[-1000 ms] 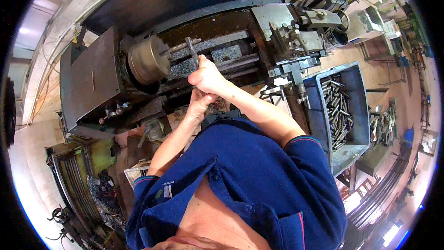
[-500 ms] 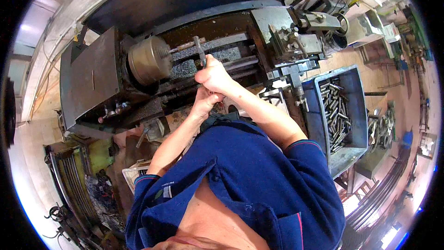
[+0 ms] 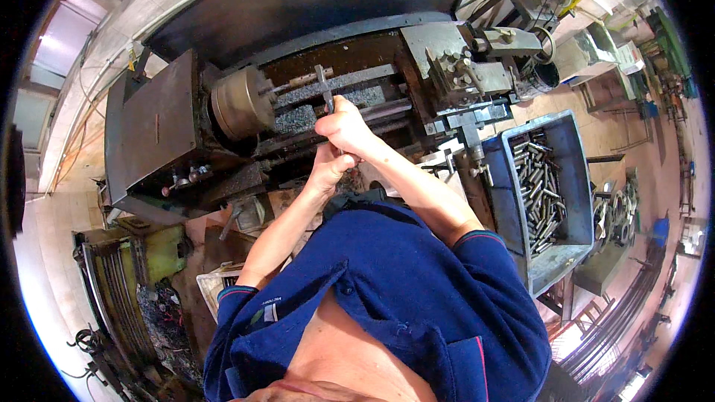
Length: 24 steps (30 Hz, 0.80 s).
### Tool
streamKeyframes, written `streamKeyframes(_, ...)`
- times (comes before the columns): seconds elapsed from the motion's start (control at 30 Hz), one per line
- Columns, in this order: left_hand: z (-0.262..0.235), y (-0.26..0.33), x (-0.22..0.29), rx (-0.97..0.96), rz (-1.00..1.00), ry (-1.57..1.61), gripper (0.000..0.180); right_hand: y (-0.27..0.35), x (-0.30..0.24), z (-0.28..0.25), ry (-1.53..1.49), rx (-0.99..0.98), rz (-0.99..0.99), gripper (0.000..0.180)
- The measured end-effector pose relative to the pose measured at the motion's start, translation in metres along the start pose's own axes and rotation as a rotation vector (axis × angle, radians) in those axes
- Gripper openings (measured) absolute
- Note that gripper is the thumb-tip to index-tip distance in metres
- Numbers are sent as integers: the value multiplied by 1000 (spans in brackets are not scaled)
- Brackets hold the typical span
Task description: The person operates a metalworking machine in a factory setting. They repeatedly pick up metal rods from a bin, insert them into the machine, and then remove the processed parts, placing them back into the bin.
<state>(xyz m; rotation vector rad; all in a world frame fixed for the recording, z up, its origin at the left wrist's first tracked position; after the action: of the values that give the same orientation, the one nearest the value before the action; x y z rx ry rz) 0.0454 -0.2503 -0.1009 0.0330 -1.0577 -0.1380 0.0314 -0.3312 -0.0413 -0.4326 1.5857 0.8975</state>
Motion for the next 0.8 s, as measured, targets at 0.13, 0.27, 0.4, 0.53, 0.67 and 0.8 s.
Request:
streamKeyframes(0.13, -8, 8, 8, 44, 27, -9, 60, -9, -7, 20, 153, -91, 4, 30)
streamKeyframes(0.27, -2, 4, 9, 29, 26, -27, 56, -5, -9, 8, 136, -31, -43, 26)
streamKeyframes(0.4, 5, -1, 5, 14, 57, 30, 54, 0, 1, -2, 19, 5, -19, 26)
streamKeyframes(0.53, -9, 12, 10, 53, 38, 24, 57, -13, 0, 22, 141, -78, -14, 32)
streamKeyframes(0.67, -8, 11, 14, 22, 79, 14, 50, -17, 4, 18, 189, -65, -35, 32)
streamKeyframes(0.8, 6, -7, 0, -48, 12, 13, 53, -8, 21, -11, -38, 42, -59, 24)
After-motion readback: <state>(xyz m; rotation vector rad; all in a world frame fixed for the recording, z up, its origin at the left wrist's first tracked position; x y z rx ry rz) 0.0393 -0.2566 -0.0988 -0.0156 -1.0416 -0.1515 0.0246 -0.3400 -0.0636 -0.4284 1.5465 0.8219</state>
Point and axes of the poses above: each hand's wrist, its own y-axis away from the middle knuckle, its own z-axis out of the palm, x = y × z, the point moved 10 cm from there along -y, towards the middle knuckle, and after that the axes turned 13 degrees about -x, right-handed, at the moved point
